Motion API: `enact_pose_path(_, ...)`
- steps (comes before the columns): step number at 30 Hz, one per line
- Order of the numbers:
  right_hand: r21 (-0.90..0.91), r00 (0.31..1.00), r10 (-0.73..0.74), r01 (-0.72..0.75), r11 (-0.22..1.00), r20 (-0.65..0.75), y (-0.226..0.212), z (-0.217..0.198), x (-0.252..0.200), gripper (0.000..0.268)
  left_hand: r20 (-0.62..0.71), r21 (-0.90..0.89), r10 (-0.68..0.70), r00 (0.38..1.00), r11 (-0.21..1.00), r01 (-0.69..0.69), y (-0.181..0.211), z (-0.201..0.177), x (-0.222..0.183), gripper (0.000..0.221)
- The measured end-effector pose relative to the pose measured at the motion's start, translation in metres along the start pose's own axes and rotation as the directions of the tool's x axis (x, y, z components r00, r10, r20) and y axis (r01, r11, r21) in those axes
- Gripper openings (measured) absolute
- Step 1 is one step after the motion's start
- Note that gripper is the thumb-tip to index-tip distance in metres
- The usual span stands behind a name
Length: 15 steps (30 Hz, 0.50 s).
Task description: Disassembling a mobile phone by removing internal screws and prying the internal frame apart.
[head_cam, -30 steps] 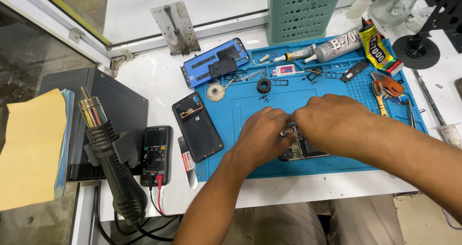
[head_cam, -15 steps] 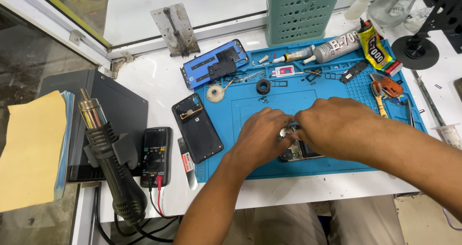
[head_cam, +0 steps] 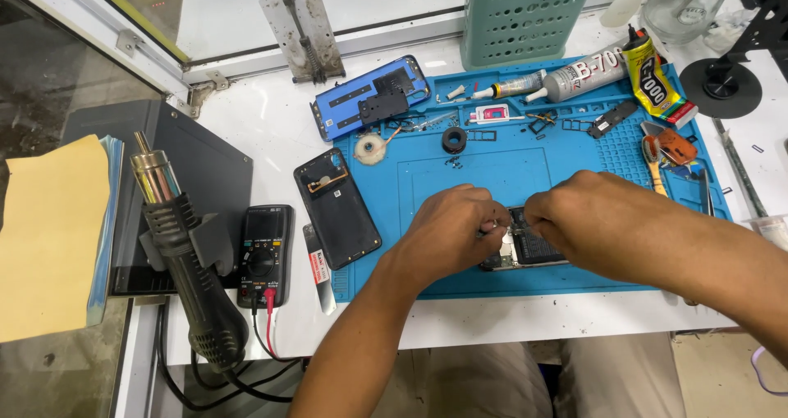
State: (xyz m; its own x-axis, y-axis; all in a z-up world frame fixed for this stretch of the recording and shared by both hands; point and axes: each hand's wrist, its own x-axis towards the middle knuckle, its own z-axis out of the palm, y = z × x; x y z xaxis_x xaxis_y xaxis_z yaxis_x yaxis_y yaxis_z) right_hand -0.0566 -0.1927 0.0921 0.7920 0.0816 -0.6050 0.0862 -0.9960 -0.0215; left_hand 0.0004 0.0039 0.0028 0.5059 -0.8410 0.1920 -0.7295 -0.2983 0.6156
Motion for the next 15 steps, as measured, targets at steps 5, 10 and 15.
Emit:
enact_pose_path(5,0.076,0.994,-0.069,0.076,0.994,-0.084,0.007,0.009,-0.002,0.023,0.079,0.002,-0.062,0.995,0.998,0.062,0.004,-0.002,0.001,0.009)
enact_pose_path(10,0.124,0.987,-0.104,0.119,0.985,-0.123,0.009,0.012,-0.002,0.014,0.082,-0.002,-0.083,0.993,0.997,0.083,0.004,-0.002,0.001,0.013)
enact_pose_path(15,0.147,0.981,-0.111,0.135,0.98,-0.157,0.008,0.011,-0.005,0.014,0.078,0.003,-0.074,0.994,0.997,0.074,0.003,-0.001,0.001,0.012)
